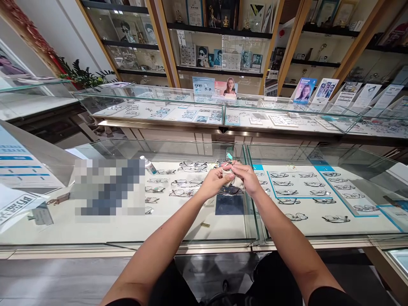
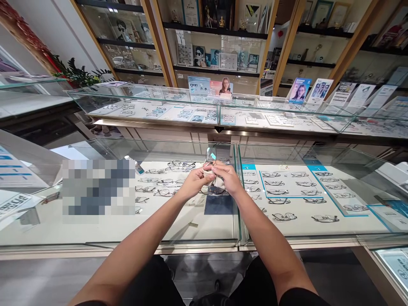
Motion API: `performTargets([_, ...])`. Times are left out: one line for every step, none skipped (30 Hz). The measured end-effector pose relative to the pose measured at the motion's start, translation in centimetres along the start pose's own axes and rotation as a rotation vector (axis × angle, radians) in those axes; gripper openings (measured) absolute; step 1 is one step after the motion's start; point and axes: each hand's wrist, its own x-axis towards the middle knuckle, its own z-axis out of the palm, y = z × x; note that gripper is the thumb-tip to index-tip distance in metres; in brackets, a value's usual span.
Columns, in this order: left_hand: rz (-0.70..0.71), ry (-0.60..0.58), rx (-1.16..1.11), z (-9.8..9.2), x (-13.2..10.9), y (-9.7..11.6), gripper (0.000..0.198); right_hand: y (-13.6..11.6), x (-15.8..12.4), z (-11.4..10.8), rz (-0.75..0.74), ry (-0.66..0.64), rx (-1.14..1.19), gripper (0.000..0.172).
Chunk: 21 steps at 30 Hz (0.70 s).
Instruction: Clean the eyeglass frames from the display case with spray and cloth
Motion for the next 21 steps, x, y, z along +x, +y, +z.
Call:
performTargets([0.004, -0.002, 0.009, 0.02, -0.01, 0.03, 0.068, 0.02, 0.0, 0.0, -0.011, -0.008, -0.001, 0.035])
performTargets([0.011, 0.002, 0.018, 0.09, -0.03, 0.05, 0.067, 0.05, 0.0, 0.01, -0.02, -0.014, -0.006, 0.035])
performTargets([0.02, 0.011, 0.027, 0.18, -0.06, 0.05, 0.067, 0.07, 0.01, 0.04, -0.026, -0.019, -0.017, 0.035])
performTargets([0.03, 0.025, 0.034, 0.3, -0.09, 0.03, 0.067, 0.09, 0.02, 0.08, -0.03, -0.02, -0.031, 0.036])
performTargets([0.043, 0.045, 0.038, 0.43, -0.12, -0.02, 0.068, 0.1, 0.03, 0.14, -0.031, -0.019, -0.047, 0.038])
performTargets([0.056, 0.069, 0.04, 0.55, -0.16, -0.09, 0.068, 0.11, 0.03, 0.2, -0.033, -0.017, -0.061, 0.039])
performTargets([0.068, 0.093, 0.041, 0.65, -0.21, -0.18, 0.069, 0.12, 0.01, 0.27, -0.037, -0.016, -0.068, 0.041])
performTargets([0.076, 0.116, 0.044, 0.74, -0.26, -0.29, 0.069, 0.13, -0.04, 0.34, -0.044, -0.018, -0.069, 0.043])
performTargets([0.081, 0.136, 0.052, 0.8, -0.32, -0.38, 0.07, 0.13, -0.1, 0.41, -0.052, -0.021, -0.065, 0.045])
performTargets([0.088, 0.154, 0.066, 0.84, -0.38, -0.47, 0.07, 0.14, -0.17, 0.48, -0.06, -0.026, -0.061, 0.046])
performTargets([0.1, 0.173, 0.085, 0.87, -0.45, -0.53, 0.07, 0.14, -0.25, 0.55, -0.068, -0.032, -0.058, 0.046])
performTargets([0.119, 0.195, 0.106, 0.89, -0.5, -0.57, 0.07, 0.16, -0.32, 0.61, -0.075, -0.037, -0.059, 0.046])
performTargets([0.143, 0.217, 0.127, 0.9, -0.55, -0.57, 0.071, 0.19, -0.38, 0.66, -0.08, -0.04, -0.062, 0.045])
performTargets([0.165, 0.235, 0.142, 0.9, -0.57, -0.55, 0.071, 0.24, -0.42, 0.7, -0.084, -0.041, -0.066, 0.044])
performTargets([0.179, 0.248, 0.151, 0.9, -0.58, -0.52, 0.072, 0.31, -0.43, 0.72, -0.086, -0.039, -0.066, 0.043])
performTargets([0.183, 0.253, 0.155, 0.88, -0.56, -0.47, 0.073, 0.4, -0.42, 0.73, -0.084, -0.031, -0.058, 0.043])
performTargets([0.179, 0.248, 0.155, 0.85, -0.52, -0.41, 0.073, 0.5, -0.38, 0.71, -0.077, -0.016, -0.042, 0.043])
performTargets([0.171, 0.235, 0.153, 0.79, -0.46, -0.35, 0.073, 0.61, -0.33, 0.68, -0.065, 0.006, -0.024, 0.042])
performTargets([0.16, 0.218, 0.147, 0.72, -0.4, -0.29, 0.073, 0.71, -0.26, 0.63, -0.049, 0.031, -0.006, 0.042])
performTargets([0.147, 0.197, 0.138, 0.63, -0.34, -0.24, 0.073, 0.8, -0.19, 0.57, -0.035, 0.056, 0.009, 0.041])
performTargets([0.128, 0.177, 0.124, 0.53, -0.28, -0.2, 0.072, 0.87, -0.11, 0.51, -0.025, 0.079, 0.019, 0.04])
